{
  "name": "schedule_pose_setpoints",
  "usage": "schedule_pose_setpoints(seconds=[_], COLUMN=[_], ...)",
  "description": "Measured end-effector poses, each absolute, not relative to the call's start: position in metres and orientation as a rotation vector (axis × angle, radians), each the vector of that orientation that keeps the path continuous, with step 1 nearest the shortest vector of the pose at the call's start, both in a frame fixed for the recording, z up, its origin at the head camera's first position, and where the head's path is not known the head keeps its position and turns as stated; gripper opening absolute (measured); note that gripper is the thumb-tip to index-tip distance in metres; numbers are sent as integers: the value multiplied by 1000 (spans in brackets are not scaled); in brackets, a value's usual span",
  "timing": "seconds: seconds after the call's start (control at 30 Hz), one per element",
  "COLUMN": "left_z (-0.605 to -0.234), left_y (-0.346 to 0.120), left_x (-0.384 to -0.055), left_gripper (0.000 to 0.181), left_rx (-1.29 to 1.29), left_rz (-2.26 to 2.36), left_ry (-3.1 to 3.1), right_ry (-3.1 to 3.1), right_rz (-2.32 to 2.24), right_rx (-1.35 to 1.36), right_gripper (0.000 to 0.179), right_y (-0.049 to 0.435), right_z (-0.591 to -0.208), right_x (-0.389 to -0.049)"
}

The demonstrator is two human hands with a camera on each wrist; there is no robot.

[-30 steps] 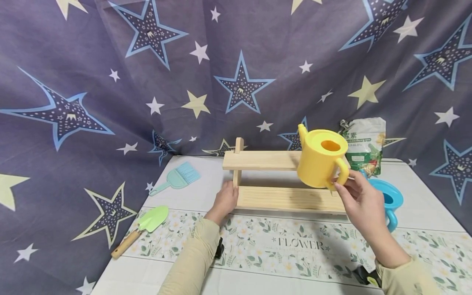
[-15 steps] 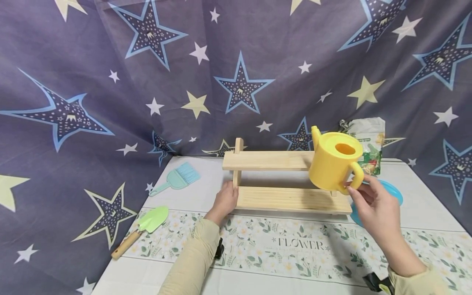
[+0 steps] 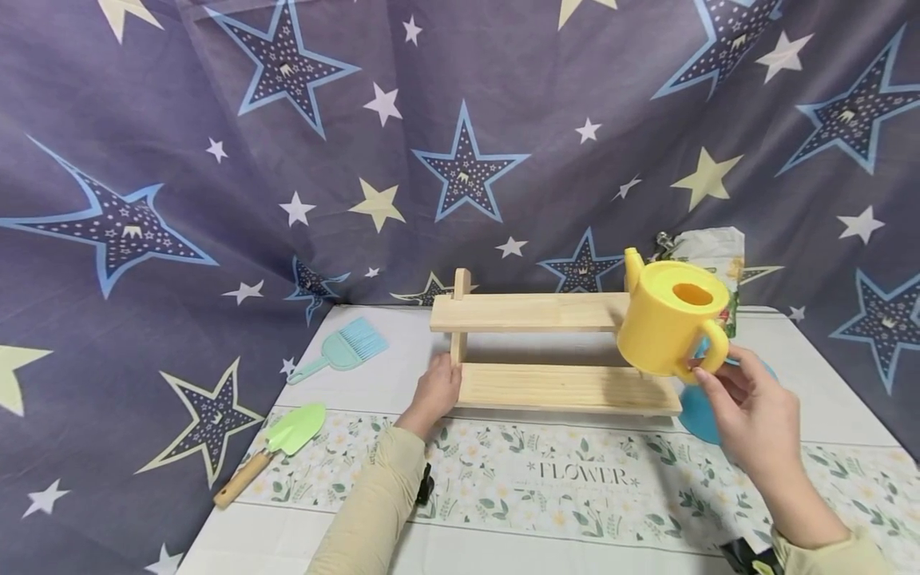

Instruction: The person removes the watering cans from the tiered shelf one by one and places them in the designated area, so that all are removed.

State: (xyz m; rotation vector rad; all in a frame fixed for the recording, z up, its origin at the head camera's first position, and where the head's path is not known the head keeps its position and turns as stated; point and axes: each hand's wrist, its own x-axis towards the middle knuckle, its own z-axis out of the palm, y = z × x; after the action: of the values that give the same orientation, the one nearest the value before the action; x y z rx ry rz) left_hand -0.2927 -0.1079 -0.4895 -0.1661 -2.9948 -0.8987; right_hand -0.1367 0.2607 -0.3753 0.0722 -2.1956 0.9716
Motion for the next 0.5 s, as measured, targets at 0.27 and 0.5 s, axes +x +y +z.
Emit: schedule_pose_setpoints(seconds=[0.27, 0.5], left_z=[-489, -488], left_y=[-108, -108], left_x=[-293, -293], left_gripper=[44, 45], left_rx=[-144, -147], left_rz=[-919, -926], left_ry=[-3000, -2995], right_ry=[-2176, -2162], right_rz=[952, 958], right_rx=[53, 37], right_gripper=[37, 38], right_y=[267, 273], right_z=[-374, -377], right_x=[-134, -131])
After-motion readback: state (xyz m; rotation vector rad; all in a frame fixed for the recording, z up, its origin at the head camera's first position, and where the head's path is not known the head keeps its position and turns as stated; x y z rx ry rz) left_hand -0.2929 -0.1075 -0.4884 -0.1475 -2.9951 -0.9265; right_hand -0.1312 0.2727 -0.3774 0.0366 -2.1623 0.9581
